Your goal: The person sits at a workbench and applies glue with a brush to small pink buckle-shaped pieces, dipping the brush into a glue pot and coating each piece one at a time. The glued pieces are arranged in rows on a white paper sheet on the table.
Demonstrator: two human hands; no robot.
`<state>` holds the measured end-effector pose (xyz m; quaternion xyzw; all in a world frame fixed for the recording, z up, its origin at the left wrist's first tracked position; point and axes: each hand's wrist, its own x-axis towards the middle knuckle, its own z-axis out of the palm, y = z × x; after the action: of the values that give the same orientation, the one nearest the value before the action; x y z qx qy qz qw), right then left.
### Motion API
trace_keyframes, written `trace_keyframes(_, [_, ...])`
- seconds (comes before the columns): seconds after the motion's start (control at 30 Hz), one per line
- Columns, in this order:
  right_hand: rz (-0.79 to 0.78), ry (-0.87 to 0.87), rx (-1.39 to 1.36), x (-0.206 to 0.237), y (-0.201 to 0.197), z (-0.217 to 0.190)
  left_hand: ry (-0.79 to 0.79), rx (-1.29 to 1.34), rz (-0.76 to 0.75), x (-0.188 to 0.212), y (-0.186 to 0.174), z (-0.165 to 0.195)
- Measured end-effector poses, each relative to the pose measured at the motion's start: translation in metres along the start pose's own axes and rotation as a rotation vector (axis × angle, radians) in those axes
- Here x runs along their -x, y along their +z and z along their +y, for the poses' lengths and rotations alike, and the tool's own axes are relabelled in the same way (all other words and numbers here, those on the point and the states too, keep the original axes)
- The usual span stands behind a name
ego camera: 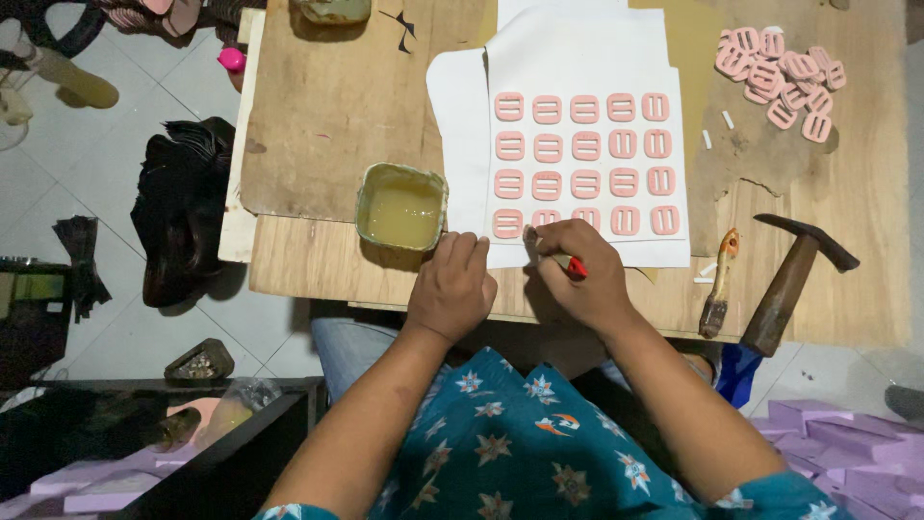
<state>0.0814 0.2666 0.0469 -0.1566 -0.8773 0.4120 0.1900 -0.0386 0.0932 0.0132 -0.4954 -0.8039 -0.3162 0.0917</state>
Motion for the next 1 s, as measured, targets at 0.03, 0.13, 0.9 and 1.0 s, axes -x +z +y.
trace_keyframes(0.03, [-0.016,-0.036,-0.033,0.001,-0.002,-0.001,-0.005,0.008,-0.011,0.0,0.0,0.0])
trace_keyframes(0.13, [0.0,-0.111,-0.045,-0.001,-0.003,-0.004,-0.021,0.029,-0.045,0.0,0.0,0.0])
trace_keyframes(0.9, [0.094,0.403,0.023,-0.047,0.006,0.003,-0.028,0.021,-0.039,0.0,-0.002,0.001])
trace_keyframes(1.0, [0.079,0.397,0.206,-0.056,0.012,-0.001,-0.031,0.028,-0.045,-0.001,-0.003,0.001])
